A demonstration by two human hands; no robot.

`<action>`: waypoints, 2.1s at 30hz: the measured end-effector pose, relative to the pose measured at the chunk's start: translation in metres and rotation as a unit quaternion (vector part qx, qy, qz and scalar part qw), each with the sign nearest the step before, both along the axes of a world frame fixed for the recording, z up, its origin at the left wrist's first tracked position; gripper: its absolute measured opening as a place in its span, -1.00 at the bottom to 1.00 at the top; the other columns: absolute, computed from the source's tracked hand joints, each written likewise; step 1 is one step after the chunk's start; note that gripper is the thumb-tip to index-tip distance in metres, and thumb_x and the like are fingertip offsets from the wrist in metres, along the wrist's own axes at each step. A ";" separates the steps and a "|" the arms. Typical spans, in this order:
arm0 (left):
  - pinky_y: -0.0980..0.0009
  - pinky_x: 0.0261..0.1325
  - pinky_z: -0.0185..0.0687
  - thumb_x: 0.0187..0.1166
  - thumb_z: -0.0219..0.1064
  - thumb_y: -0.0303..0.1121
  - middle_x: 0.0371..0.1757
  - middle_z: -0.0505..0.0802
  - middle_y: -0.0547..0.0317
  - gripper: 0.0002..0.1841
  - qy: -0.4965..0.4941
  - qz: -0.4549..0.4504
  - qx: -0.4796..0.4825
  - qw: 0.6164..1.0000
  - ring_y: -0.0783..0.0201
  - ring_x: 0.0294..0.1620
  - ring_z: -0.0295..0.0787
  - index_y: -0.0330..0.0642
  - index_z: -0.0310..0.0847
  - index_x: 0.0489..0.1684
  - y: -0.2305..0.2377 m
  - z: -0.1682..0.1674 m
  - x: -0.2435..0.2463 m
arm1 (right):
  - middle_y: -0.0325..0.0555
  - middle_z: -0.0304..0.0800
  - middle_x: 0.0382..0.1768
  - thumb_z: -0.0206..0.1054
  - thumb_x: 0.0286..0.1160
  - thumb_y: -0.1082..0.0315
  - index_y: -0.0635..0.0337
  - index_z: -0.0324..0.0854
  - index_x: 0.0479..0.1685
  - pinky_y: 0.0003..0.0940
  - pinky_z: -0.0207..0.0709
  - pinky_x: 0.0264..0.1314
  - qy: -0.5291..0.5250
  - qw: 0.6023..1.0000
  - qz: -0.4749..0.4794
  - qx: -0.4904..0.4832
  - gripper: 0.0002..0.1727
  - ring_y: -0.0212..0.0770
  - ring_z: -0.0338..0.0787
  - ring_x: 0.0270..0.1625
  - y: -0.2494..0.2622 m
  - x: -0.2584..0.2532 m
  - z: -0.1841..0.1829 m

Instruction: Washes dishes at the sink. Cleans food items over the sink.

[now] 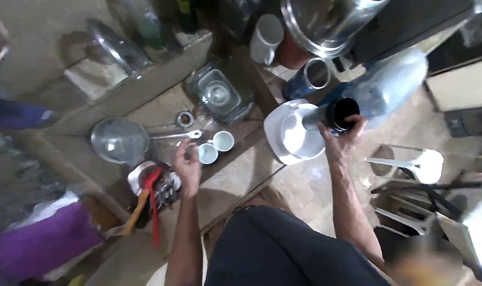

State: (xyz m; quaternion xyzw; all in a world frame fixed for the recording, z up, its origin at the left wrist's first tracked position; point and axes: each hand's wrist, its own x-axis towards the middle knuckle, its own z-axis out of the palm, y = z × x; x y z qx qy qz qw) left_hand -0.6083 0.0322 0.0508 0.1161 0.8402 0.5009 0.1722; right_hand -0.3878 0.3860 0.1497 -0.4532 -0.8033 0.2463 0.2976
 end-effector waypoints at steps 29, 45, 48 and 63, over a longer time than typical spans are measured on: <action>0.55 -0.34 0.66 0.67 0.29 -0.38 0.04 0.91 0.12 -0.70 -0.033 0.056 0.089 0.994 0.50 -0.40 0.70 -0.26 0.75 0.26 -0.062 0.011 0.067 | 0.40 0.48 0.52 0.34 0.58 0.21 0.18 0.45 0.62 0.34 0.66 0.23 -0.411 0.818 0.394 -0.079 -0.40 0.39 0.75 0.28 -0.175 -0.349 -0.224; 0.08 0.44 0.65 0.85 0.08 -0.28 0.53 0.64 -0.12 -0.54 -0.300 0.287 0.323 0.851 0.07 0.39 0.70 -0.26 0.35 0.65 0.018 -0.047 -0.041 | 0.09 0.87 -0.07 0.55 0.27 0.23 0.22 0.79 0.00 0.21 0.69 0.15 -0.318 0.829 0.445 -0.113 -0.65 0.09 0.85 0.02 -0.171 -0.349 -0.234; 0.09 0.47 0.57 0.92 -0.13 -0.14 0.56 0.61 -0.06 -0.50 -0.365 0.389 0.374 0.759 0.09 0.46 0.63 -0.23 0.34 0.65 0.031 -0.057 -0.074 | -0.08 0.88 -0.08 0.54 0.33 0.22 0.16 0.76 0.06 -0.09 0.78 0.04 -0.210 0.815 0.493 -0.223 -0.65 -0.17 0.86 -0.11 -0.187 -0.327 -0.181; 0.42 -0.08 0.68 0.89 -0.03 -0.15 -0.15 0.75 0.32 -0.69 -0.345 0.375 0.378 0.773 0.39 -0.16 0.72 -0.02 0.65 -0.02 0.027 -0.035 -0.021 | 0.29 0.78 0.21 0.25 0.56 0.35 0.06 0.60 0.45 0.45 0.59 0.19 -0.494 0.728 0.462 -0.114 -0.55 0.36 0.77 0.26 -0.205 -0.375 -0.253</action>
